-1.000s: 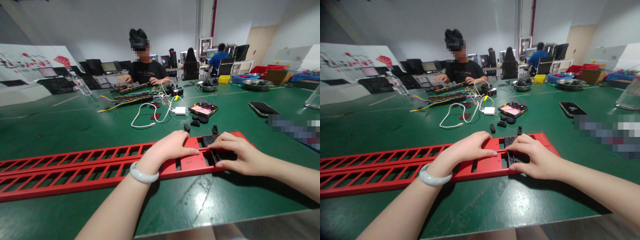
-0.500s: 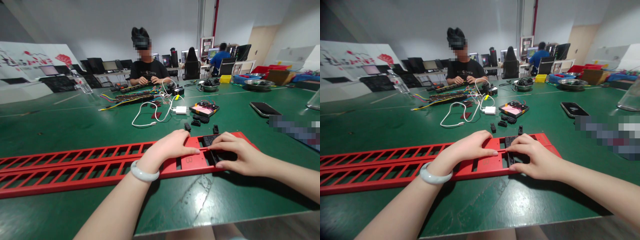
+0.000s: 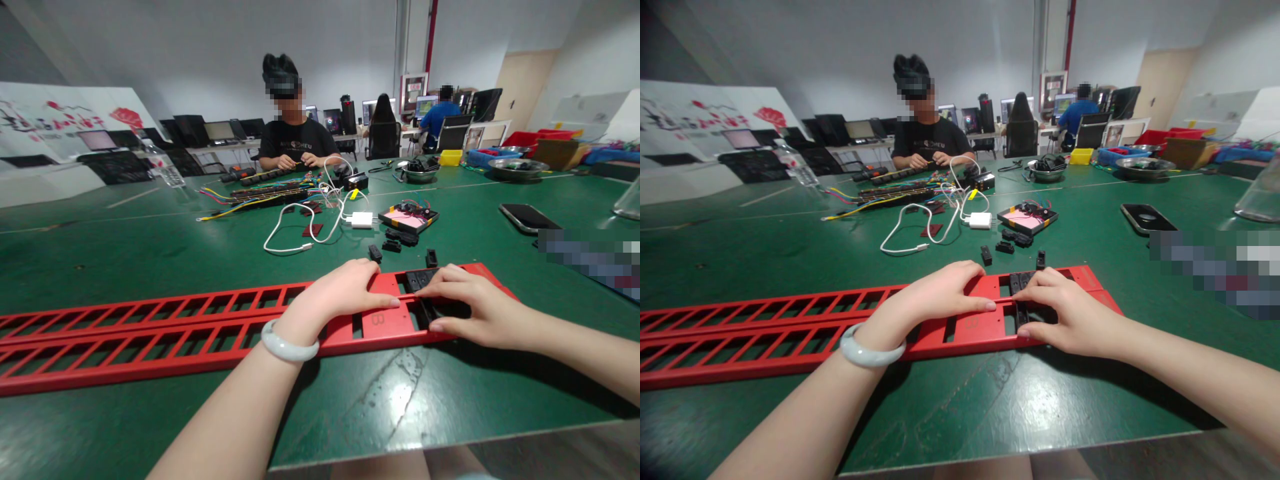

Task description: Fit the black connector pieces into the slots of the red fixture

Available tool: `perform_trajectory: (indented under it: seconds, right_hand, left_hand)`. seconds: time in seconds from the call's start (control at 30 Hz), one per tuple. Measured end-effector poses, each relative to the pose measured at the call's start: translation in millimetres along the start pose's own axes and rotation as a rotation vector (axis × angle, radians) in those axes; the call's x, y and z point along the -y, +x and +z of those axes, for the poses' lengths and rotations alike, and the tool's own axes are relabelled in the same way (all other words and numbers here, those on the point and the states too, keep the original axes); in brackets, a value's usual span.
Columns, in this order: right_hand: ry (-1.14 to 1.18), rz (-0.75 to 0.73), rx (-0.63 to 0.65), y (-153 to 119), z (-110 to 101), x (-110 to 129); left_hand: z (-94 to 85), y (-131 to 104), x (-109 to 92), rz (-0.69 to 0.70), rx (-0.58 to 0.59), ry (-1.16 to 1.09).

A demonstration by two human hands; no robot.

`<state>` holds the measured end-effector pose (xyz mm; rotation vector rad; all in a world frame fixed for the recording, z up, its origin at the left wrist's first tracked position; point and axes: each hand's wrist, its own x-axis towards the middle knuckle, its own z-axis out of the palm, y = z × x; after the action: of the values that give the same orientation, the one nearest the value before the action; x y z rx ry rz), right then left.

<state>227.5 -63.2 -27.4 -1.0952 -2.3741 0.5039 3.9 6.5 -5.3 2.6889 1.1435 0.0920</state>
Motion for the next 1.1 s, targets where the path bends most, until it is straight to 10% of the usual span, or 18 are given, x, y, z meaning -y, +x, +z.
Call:
perform_trajectory:
  seconds: [1.1]
  right_hand:
    - [0.077, 0.091, 0.035, 4.1, -3.4, 0.9]
  left_hand:
    - [0.7, 1.2, 2.6, 0.0, -0.005, 0.036]
